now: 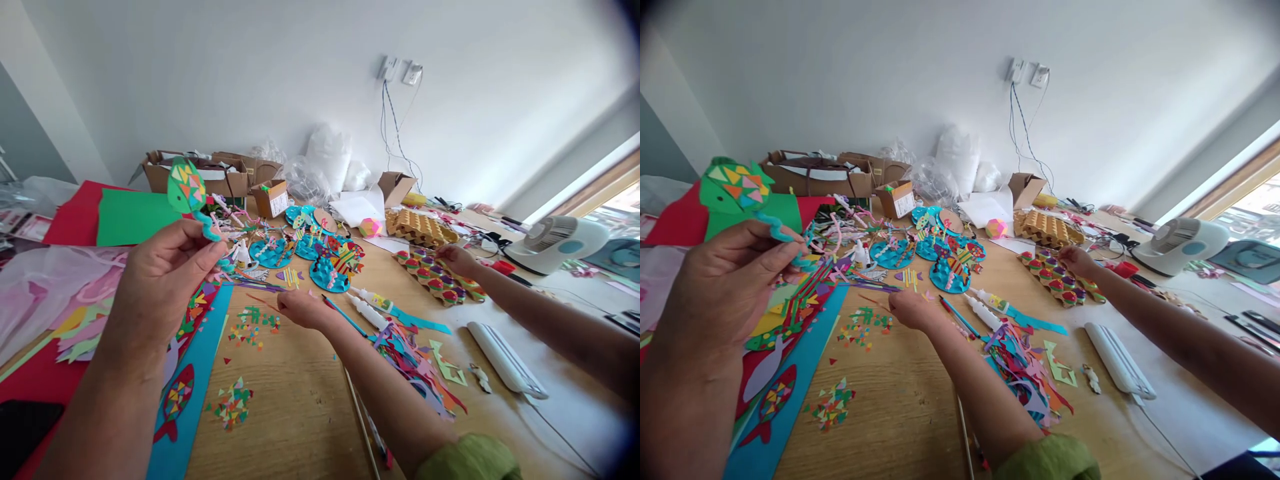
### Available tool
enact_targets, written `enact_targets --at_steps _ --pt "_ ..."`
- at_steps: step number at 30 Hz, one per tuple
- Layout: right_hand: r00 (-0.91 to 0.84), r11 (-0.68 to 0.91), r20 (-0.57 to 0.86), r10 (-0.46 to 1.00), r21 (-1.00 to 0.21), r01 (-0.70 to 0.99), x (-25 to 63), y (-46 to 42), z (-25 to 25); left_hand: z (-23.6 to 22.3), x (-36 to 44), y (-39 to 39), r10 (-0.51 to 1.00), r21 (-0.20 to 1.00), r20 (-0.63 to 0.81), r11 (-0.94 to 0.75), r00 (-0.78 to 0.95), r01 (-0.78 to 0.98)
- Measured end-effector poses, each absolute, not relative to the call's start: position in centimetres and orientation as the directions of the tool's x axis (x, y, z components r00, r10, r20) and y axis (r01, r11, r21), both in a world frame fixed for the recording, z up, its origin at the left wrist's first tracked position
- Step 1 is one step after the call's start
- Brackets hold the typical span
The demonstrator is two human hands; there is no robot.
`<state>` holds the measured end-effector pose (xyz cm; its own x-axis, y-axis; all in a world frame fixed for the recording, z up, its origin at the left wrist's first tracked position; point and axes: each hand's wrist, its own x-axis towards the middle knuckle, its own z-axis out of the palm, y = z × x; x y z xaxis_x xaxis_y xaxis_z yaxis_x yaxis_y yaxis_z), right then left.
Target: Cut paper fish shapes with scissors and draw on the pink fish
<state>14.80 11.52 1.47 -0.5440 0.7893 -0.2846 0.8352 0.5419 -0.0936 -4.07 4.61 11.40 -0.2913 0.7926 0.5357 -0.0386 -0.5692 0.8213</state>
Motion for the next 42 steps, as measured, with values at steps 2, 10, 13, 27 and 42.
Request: enact_targets --at_steps 2,10,13,27,42 --pt "-0.547 0.547 -0.29 0.786 -0.087 0.833 14.7 11.5 1.3 11.4 -4.2 4.7 0.786 0.813 0.544 -0.58 -0.294 -0.045" --pt "-0.591 0.593 -0.237 0.771 -0.069 0.802 13.9 14.2 2.6 10.8 -4.3 5.1 0.792 0.823 0.55 -0.568 -0.264 0.011" --pt "-0.586 0.595 -0.255 0.769 -0.048 0.802 12.9 15.8 2.5 10.8 -4.5 5.1 0.794 0.824 0.548 -0.566 -0.263 0.009" --pt "-0.497 0.504 -0.174 0.85 -0.006 0.864 11.3 18.4 0.8 10.5 -4.5 5.3 0.809 0.834 0.532 -0.552 -0.248 -0.011" --pt "-0.634 0.612 -0.074 0.77 -0.199 0.766 10.9 8.9 -2.4 8.9 -2.6 6.4 0.89 0.904 0.425 -0.411 -0.163 0.114"
